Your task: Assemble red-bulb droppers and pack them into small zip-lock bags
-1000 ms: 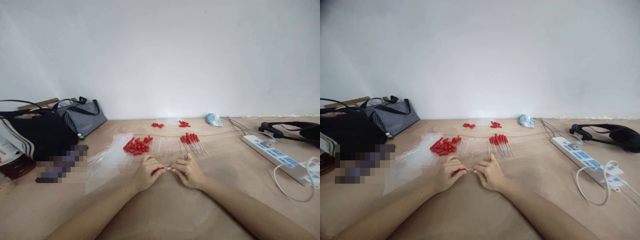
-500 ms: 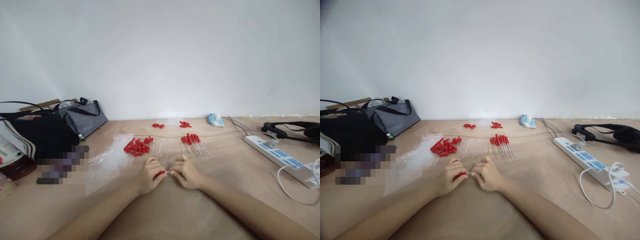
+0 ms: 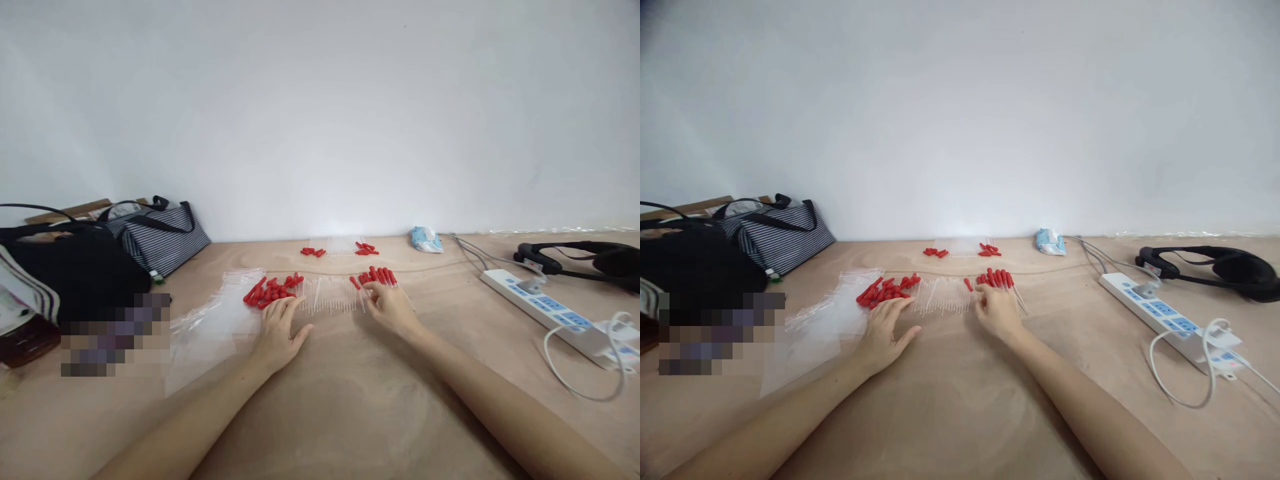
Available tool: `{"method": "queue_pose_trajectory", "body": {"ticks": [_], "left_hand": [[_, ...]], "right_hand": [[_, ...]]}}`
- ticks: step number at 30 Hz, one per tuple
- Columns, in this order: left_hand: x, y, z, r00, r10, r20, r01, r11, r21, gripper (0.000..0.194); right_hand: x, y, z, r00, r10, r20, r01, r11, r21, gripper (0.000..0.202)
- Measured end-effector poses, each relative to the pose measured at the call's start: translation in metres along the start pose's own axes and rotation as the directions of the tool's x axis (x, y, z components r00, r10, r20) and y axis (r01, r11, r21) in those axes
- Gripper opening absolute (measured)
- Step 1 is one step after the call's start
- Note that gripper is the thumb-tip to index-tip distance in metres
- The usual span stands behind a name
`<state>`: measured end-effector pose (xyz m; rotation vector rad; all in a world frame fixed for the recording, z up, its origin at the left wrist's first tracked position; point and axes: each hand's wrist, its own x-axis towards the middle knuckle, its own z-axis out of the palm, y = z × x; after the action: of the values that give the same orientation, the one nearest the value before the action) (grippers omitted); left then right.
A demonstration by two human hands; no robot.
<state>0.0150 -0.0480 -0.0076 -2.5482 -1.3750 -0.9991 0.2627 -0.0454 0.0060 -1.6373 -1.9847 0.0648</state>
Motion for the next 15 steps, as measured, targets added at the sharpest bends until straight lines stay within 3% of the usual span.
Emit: {"method": "queue_pose_trajectory", "body": {"ticks": [2, 5, 11, 15], "left_hand": [[0.000, -0.003, 0.002, 0.999, -0.034, 0.014, 0.034, 0.999, 0.012, 0.034], [0.000, -0.004, 0.003, 0.998, -0.043, 0.043, 0.042, 0.999, 0.011, 0.026], [0.000, -0.004, 0.004, 0.997, -0.040, 0.059, 0.040, 0.999, 0.008, 0.020], [-0.001, -0.004, 0.006, 0.998, -0.032, 0.061, 0.031, 0.999, 0.027, 0.018]], "right_hand": [[0.011, 0.010, 0.004, 0.985, 0.161, -0.065, -0.166, 0.982, -0.091, 0.021], [0.021, 0.017, 0.010, 0.963, 0.255, -0.086, -0.269, 0.935, -0.230, 0.018], [0.025, 0.020, 0.019, 0.960, 0.269, -0.082, -0.281, 0.905, -0.320, 0.019], [0.025, 0.014, 0.020, 0.972, 0.207, -0.110, -0.231, 0.926, -0.298, 0.023]]}}
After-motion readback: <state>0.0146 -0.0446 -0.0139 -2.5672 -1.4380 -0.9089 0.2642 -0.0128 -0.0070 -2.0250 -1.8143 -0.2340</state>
